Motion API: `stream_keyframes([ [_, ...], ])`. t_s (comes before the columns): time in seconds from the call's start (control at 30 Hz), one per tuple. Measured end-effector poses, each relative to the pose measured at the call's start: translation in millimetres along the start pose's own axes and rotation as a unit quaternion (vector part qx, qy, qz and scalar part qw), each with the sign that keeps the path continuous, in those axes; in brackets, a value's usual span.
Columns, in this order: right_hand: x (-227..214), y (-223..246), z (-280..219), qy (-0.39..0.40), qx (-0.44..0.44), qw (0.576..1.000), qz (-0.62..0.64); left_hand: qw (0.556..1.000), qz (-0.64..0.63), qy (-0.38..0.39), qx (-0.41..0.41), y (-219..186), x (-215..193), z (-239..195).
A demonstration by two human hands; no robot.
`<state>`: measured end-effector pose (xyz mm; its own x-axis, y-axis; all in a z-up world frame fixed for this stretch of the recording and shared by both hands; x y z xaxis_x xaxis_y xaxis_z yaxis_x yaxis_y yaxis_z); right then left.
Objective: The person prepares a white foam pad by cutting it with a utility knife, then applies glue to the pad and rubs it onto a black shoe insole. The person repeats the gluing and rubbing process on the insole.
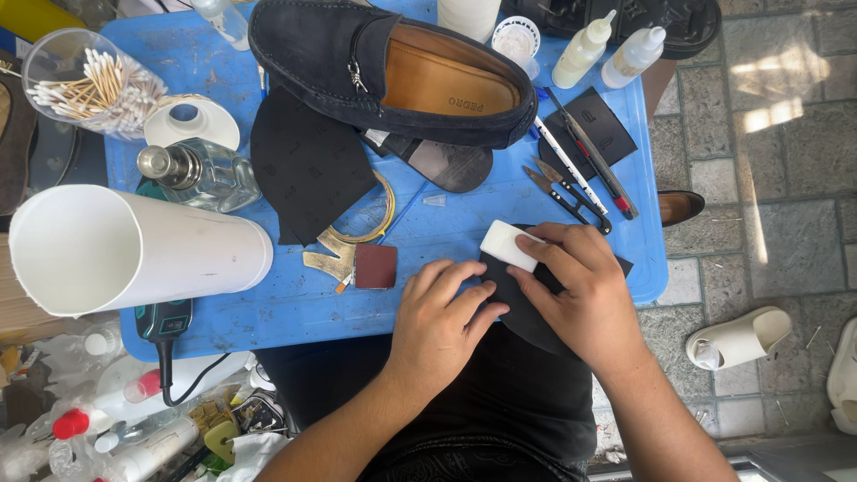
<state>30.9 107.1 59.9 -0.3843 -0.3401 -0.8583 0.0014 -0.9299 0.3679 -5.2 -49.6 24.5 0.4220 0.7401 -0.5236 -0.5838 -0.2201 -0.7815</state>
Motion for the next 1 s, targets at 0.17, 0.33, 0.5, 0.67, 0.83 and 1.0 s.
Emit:
stream_keyframes([
  [0.17,-8.7,-12.0,-9.1,0.032,0.013,0.999,-0.010,0.998,0.054,-0.007,0.013,-0.8,0.9,-2.1],
  [0.33,-39.3,-34.0,-44.4,0.044,0.085,0.994,-0.055,0.997,0.074,-0.016,0.008,0.5,1.4,-1.1],
  [0.5,-72.6,-56.6,-81.9,0.055,0.149,0.980,-0.120,0.997,0.071,-0.012,-0.001,2.5,2.1,-1.5],
  [0.67,-84.6,-63.6,-90.6,-0.006,0.162,0.981,-0.106,0.997,0.075,-0.010,0.005,2.3,4.5,-1.4],
  [0.83,-49.7,-61.0,-68.6,-0.032,0.118,0.992,-0.038,0.999,0.050,0.016,-0.002,-0.6,2.2,-1.3],
  [1.0,-61.0,-82.5,-83.6,-0.017,0.119,0.988,-0.100,0.998,0.056,0.024,-0.002,-0.4,2.3,-0.6],
])
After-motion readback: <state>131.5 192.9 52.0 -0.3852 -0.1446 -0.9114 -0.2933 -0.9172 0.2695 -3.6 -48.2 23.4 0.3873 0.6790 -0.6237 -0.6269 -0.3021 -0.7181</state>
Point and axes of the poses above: each hand's wrist, its own z-axis towards the middle knuckle, its own x-axis out of the palm, y = z × x, the point moved 6 cm from there along z, towards the middle knuckle, and after that the axes turned 14 degrees about -z, right-handed, at the moved point
